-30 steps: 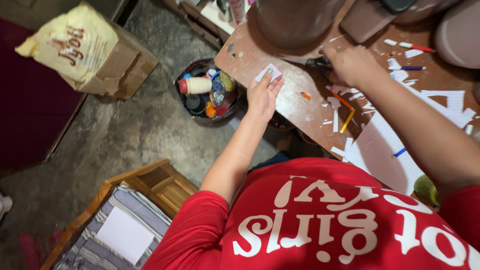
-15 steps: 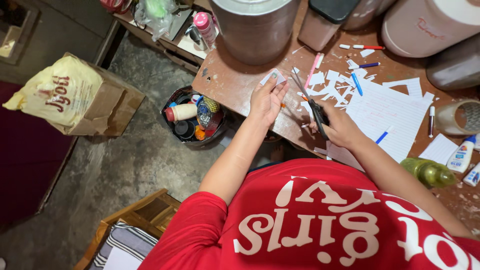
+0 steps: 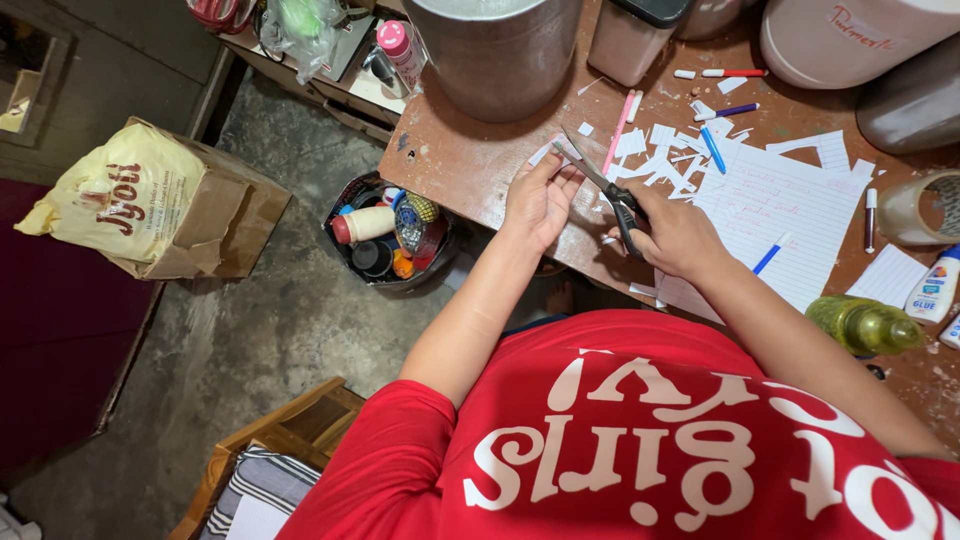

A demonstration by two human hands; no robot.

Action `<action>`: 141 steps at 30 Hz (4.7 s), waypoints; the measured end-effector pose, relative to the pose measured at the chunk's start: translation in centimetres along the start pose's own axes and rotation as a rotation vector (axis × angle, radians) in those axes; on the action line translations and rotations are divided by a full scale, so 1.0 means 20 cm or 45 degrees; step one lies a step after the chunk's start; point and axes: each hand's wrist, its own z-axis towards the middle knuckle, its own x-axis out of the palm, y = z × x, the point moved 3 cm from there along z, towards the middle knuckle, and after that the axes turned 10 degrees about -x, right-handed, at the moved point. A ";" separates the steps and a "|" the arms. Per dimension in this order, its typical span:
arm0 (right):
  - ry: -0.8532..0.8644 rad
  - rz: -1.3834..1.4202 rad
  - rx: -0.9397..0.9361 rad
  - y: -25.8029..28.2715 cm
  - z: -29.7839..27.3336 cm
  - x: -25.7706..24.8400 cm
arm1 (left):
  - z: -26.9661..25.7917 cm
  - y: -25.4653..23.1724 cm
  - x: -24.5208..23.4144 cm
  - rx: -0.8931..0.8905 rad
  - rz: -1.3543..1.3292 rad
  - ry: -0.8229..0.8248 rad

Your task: The person writes on a lined sheet of paper with a blue pen, then cuts small pieces of paper using scissors. They apply glue to the paper pieces using a pink plastic spreader and arrange them on the table.

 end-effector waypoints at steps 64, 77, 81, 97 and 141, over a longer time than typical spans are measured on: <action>-0.047 -0.213 -0.011 -0.09 0.00 0.13 | -0.04 0.00 0.00 -0.018 0.003 -0.099; 0.137 -0.367 0.198 -0.20 0.10 0.22 | 0.04 0.03 -0.06 -0.054 -0.017 -0.125; 0.103 -0.265 0.029 -0.22 0.13 0.25 | 0.11 0.10 -0.06 -0.157 0.030 -0.045; -1.136 1.411 0.666 -0.66 -0.65 0.19 | 0.19 0.99 0.08 -0.670 0.816 -0.014; -0.754 -0.319 0.835 -0.81 -0.88 0.05 | 0.36 0.53 0.29 0.464 2.267 -0.220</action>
